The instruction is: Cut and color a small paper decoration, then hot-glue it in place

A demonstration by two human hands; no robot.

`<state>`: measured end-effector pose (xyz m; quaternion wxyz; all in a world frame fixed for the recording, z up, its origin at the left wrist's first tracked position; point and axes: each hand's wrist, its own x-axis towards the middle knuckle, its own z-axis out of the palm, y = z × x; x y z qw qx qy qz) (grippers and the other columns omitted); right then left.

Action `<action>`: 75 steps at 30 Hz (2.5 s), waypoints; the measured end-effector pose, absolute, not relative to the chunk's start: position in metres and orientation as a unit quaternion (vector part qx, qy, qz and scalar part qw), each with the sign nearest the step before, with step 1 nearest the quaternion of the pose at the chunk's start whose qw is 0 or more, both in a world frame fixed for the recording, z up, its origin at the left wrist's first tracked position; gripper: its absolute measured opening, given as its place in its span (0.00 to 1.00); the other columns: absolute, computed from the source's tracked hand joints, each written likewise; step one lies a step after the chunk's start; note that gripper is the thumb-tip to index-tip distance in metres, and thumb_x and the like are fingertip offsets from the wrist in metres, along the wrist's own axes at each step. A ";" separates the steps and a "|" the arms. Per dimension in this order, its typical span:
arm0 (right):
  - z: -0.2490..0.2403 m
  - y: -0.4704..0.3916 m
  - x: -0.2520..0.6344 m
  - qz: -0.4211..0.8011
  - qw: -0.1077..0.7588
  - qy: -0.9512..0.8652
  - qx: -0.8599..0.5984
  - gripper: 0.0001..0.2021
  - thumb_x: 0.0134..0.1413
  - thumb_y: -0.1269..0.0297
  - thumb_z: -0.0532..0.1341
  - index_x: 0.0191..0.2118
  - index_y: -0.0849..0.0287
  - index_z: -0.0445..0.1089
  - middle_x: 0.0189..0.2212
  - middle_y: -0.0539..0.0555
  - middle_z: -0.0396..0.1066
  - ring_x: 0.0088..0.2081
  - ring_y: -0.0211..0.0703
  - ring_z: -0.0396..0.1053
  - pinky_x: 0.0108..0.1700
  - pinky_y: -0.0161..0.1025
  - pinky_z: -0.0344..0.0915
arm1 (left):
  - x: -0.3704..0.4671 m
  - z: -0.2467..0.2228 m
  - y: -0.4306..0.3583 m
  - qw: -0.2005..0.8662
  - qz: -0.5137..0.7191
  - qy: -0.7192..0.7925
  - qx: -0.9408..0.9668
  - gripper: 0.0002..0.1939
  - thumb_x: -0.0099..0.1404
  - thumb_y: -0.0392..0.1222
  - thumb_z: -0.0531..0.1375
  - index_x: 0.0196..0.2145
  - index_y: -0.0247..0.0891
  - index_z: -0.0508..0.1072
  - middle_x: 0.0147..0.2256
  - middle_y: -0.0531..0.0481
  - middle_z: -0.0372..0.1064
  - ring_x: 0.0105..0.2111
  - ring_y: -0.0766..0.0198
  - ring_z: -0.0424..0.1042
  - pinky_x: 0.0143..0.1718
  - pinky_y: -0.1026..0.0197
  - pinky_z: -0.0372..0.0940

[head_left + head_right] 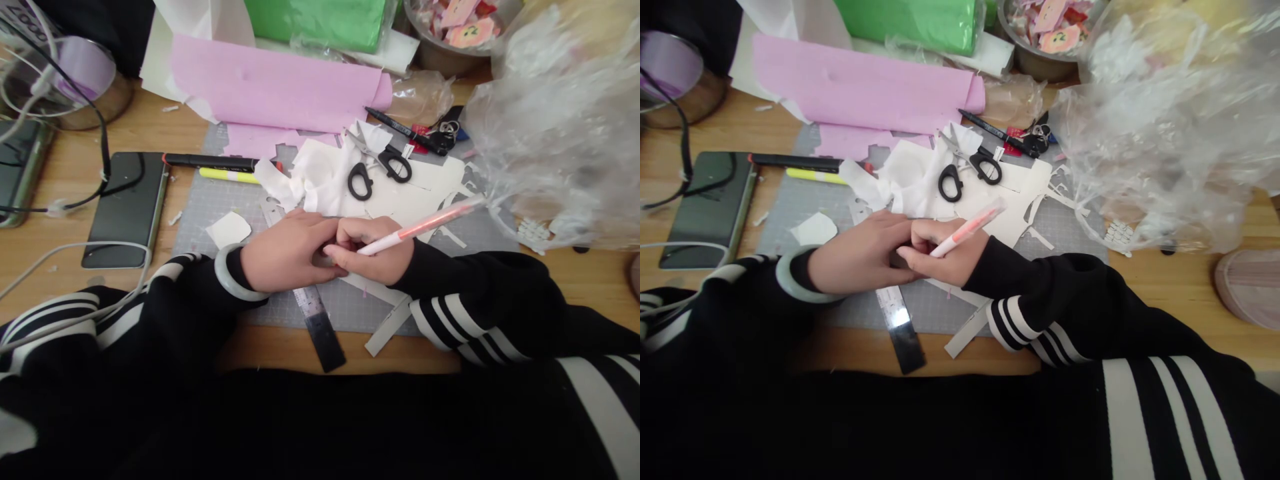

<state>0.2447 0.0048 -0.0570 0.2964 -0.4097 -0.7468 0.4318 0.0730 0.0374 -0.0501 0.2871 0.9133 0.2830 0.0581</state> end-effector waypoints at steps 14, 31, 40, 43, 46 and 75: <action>-0.056 0.003 0.244 0.430 0.315 -0.740 -0.409 0.15 0.56 0.64 0.57 0.21 0.63 0.61 0.15 0.44 0.57 0.19 0.27 0.53 0.21 0.28 0.51 | 0.073 -0.051 0.037 0.291 0.064 0.284 0.911 0.10 0.59 0.46 0.58 0.32 0.36 0.66 0.28 0.53 0.68 0.31 0.63 0.67 0.35 0.61 0.57; -0.054 0.005 0.245 0.414 0.287 -0.755 -0.421 0.16 0.58 0.64 0.54 0.20 0.62 0.61 0.15 0.44 0.58 0.19 0.28 0.54 0.21 0.29 0.52 | 0.073 -0.053 0.037 0.279 0.071 0.284 0.914 0.10 0.59 0.46 0.59 0.30 0.37 0.65 0.26 0.54 0.66 0.29 0.64 0.66 0.34 0.61 0.56; -0.055 0.004 0.245 0.401 0.289 -0.753 -0.435 0.16 0.58 0.64 0.54 0.20 0.63 0.62 0.14 0.45 0.59 0.19 0.29 0.56 0.22 0.29 0.53 | 0.073 -0.054 0.037 0.276 0.073 0.284 0.915 0.11 0.58 0.47 0.59 0.30 0.37 0.64 0.26 0.54 0.65 0.29 0.64 0.65 0.34 0.61 0.56; -0.055 0.004 0.245 0.415 0.289 -0.757 -0.414 0.15 0.57 0.63 0.54 0.21 0.63 0.63 0.16 0.46 0.62 0.19 0.29 0.57 0.22 0.29 0.54 | 0.073 -0.053 0.036 0.278 0.076 0.283 0.915 0.10 0.59 0.47 0.58 0.30 0.37 0.64 0.26 0.54 0.66 0.29 0.63 0.66 0.34 0.61 0.56; -0.054 0.005 0.246 0.419 0.284 -0.764 -0.400 0.16 0.57 0.63 0.54 0.21 0.63 0.63 0.16 0.46 0.62 0.19 0.29 0.57 0.22 0.29 0.54 | 0.072 -0.053 0.036 0.277 0.075 0.282 0.916 0.09 0.59 0.46 0.58 0.31 0.37 0.65 0.27 0.54 0.66 0.30 0.63 0.66 0.34 0.61 0.56; -0.052 0.004 0.246 0.391 0.285 -0.756 -0.441 0.14 0.56 0.67 0.53 0.25 0.65 0.69 0.16 0.47 0.63 0.19 0.29 0.58 0.23 0.29 0.55 | 0.072 -0.052 0.037 0.264 0.062 0.281 0.921 0.12 0.59 0.48 0.58 0.31 0.36 0.64 0.26 0.54 0.63 0.28 0.64 0.64 0.35 0.60 0.55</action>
